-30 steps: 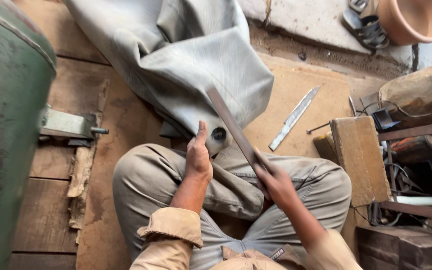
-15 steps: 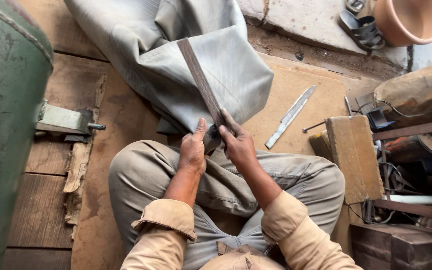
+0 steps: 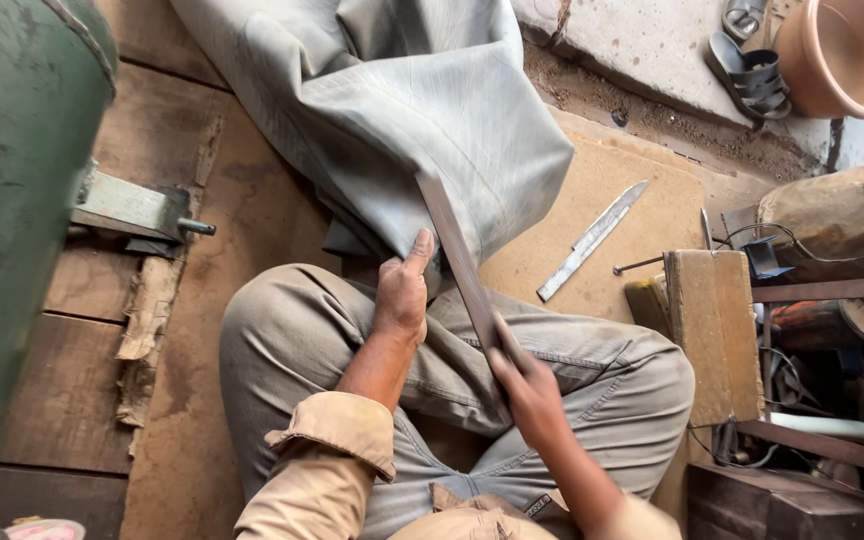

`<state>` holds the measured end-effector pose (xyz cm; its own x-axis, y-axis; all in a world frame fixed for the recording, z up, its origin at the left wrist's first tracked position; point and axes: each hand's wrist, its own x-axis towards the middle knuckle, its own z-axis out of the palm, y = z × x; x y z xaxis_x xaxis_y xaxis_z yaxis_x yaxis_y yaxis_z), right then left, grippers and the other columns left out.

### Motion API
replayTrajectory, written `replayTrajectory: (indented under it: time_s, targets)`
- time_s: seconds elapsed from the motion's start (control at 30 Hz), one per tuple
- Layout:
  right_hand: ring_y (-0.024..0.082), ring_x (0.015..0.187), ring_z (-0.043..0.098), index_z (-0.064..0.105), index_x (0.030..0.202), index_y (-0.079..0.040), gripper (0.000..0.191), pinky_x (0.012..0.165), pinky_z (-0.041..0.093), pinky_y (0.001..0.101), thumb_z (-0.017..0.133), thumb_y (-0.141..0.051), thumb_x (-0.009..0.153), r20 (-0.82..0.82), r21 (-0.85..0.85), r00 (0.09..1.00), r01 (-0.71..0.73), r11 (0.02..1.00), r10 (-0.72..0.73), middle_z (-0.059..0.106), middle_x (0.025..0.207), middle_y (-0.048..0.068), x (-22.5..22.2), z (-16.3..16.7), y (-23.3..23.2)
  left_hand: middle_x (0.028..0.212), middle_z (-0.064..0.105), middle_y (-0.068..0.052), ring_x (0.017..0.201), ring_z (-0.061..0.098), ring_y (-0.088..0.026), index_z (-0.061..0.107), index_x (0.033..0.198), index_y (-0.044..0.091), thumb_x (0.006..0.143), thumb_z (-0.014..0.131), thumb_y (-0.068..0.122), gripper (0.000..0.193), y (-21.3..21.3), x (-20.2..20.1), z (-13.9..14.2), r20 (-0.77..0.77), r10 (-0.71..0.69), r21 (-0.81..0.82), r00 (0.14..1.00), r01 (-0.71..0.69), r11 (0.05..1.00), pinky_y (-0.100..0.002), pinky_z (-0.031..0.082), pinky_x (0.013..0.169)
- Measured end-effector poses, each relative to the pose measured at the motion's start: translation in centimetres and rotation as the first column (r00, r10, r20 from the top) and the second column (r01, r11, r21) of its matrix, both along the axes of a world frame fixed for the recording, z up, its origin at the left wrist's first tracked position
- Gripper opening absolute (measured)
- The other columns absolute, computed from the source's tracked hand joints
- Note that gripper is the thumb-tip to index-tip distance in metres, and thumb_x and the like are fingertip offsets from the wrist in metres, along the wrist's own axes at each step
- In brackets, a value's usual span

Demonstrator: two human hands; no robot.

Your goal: The person scrapes the rubber surface around a valve on a tire inner tube using a knife and then further roughens the area with a metal file while sitting on the floor.

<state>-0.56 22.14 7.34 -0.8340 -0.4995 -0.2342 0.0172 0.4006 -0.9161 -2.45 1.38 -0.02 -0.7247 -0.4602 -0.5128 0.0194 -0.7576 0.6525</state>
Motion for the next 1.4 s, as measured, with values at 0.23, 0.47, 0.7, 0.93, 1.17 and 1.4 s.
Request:
replayTrajectory:
  time_s: [0.23, 0.47, 0.7, 0.93, 1.17, 1.4]
  targets:
    - [0.006, 0.051, 0.039, 0.052, 0.152, -0.013, 0.058, 0.044, 0.033, 0.0238, 0.062, -0.023, 0.096, 0.192, -0.129, 0.973, 0.153, 0.980, -0.127, 0.051, 0.066, -0.004, -8.3, -1.0, -10.0, 0.110, 0.070, -0.007, 0.102, 0.063, -0.014, 0.067, 0.110, -0.005, 0.092, 0.066, 0.042, 0.050, -1.0, 0.1, 1.2, -0.032, 0.017, 0.053, 0.999, -0.015, 0.999, -0.029, 0.049, 0.093]
    - [0.005, 0.049, 0.045, 0.052, 0.152, -0.011, 0.059, 0.044, 0.038, 0.0232, 0.064, -0.021, 0.094, 0.231, 0.129, 0.969, 0.061, 0.990, -0.090, 0.051, 0.063, -0.003, -2.8, 0.5, 3.1, 0.138, 0.063, -0.034, 0.110, 0.050, -0.019, 0.058, 0.128, -0.025, 0.104, 0.068, 0.043, 0.073, 0.2, 0.0, 0.3, 0.127, 0.007, 0.027, 0.992, -0.011, 1.000, -0.040, 0.038, 0.111]
    - [0.006, 0.054, 0.045, 0.054, 0.152, -0.014, 0.059, 0.048, 0.039, 0.0248, 0.066, -0.023, 0.095, 0.251, 0.143, 0.956, 0.117, 0.983, -0.150, 0.053, 0.068, -0.002, 0.5, -0.7, 3.5, 0.152, 0.050, -0.019, 0.142, 0.045, -0.021, 0.048, 0.141, -0.012, 0.096, 0.061, 0.048, 0.077, -0.4, -0.2, 1.9, -0.052, -0.013, 0.028, 0.999, 0.015, 1.000, -0.034, 0.027, 0.119]
    - [0.007, 0.053, 0.043, 0.049, 0.155, -0.020, 0.061, 0.048, 0.038, 0.0270, 0.063, -0.025, 0.096, 0.245, -0.077, 0.965, 0.114, 0.991, -0.092, 0.051, 0.068, -0.003, -6.9, -0.9, -8.6, 0.135, 0.058, -0.027, 0.120, 0.056, -0.033, 0.050, 0.138, -0.021, 0.099, 0.062, 0.048, 0.080, -1.7, 0.5, 2.4, -0.235, -0.048, 0.132, 0.971, 0.081, 0.988, -0.044, 0.041, 0.107]
    - [0.008, 0.052, 0.043, 0.048, 0.156, -0.023, 0.061, 0.048, 0.039, 0.0265, 0.060, -0.026, 0.096, 0.251, 0.143, 0.966, 0.018, 0.990, -0.054, 0.047, 0.062, -0.003, -3.6, 1.4, 0.4, 0.157, 0.045, -0.018, 0.146, 0.040, -0.022, 0.042, 0.146, -0.009, 0.096, 0.058, 0.050, 0.079, -1.2, 0.4, 0.5, -0.015, 0.006, 0.007, 1.000, -0.006, 1.000, -0.035, 0.025, 0.120]
    - [0.009, 0.054, 0.045, 0.049, 0.154, -0.017, 0.063, 0.049, 0.038, 0.0258, 0.063, -0.025, 0.094, 0.445, 0.053, 0.885, 0.123, 0.991, -0.133, 0.053, 0.065, -0.001, 2.4, 0.8, 3.5, 0.152, 0.049, -0.019, 0.141, 0.046, -0.026, 0.045, 0.145, -0.005, 0.093, 0.057, 0.056, 0.081, -0.7, 0.6, 1.4, -0.199, 0.039, 0.136, 0.979, -0.012, 0.991, -0.038, 0.031, 0.118]
